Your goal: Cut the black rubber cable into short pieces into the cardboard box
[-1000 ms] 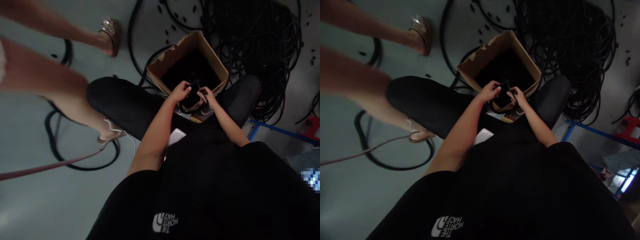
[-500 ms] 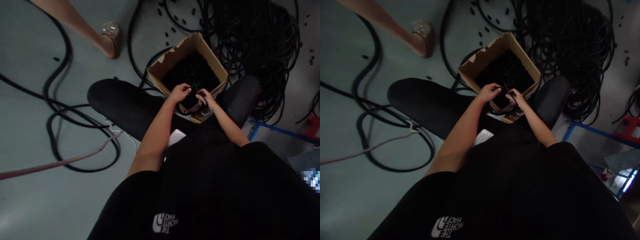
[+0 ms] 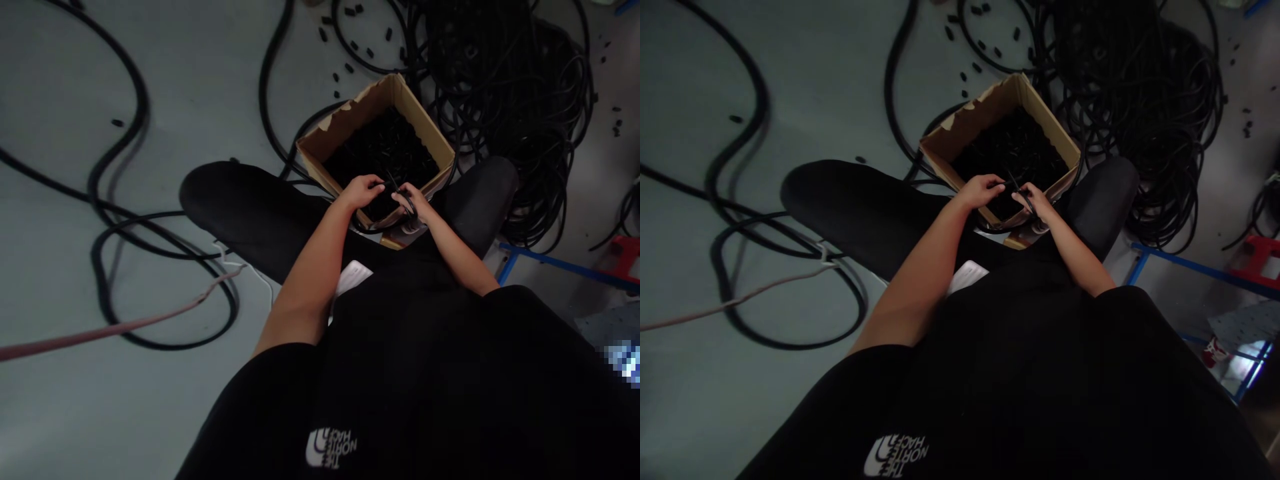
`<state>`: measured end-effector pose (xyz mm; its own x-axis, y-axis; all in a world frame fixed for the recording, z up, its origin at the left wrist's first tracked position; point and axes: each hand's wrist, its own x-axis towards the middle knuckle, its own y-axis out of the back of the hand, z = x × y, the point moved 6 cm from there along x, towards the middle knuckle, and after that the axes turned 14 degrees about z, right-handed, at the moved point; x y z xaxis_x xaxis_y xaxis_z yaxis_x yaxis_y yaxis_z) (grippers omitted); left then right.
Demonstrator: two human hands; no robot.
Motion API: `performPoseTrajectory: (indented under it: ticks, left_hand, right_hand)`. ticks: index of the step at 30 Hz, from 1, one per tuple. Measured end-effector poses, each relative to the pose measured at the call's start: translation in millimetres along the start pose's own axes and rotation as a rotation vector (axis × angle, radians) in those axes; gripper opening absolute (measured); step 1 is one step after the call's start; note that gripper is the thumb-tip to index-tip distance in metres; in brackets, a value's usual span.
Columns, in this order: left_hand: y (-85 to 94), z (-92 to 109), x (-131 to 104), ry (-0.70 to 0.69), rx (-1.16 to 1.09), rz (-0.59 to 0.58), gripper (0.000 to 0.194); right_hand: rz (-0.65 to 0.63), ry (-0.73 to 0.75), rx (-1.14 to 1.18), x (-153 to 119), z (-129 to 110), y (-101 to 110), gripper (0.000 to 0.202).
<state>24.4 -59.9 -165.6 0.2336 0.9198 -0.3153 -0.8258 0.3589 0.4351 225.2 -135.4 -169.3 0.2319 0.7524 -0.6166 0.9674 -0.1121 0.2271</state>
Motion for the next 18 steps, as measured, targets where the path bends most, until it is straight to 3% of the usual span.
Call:
performPoseTrajectory:
  ticks: [4, 8, 18]
  left_hand:
    - [1.9, -2, 1, 0.017, 0.058, 0.065, 0.023]
    - [3.6, -3, 0, 0.031, 0.045, 0.123, 0.027]
    - [-5.1, -7, 2, 0.062, -0.064, -0.007, 0.014]
  right_hand:
    - [0.014, 0.051, -0.005, 2, -2, 1, 0.076]
    - [0.036, 0.005, -0.004, 2, 1, -2, 0.072]
    - [-0.014, 0.013, -0.024, 10, 7, 1, 0.071]
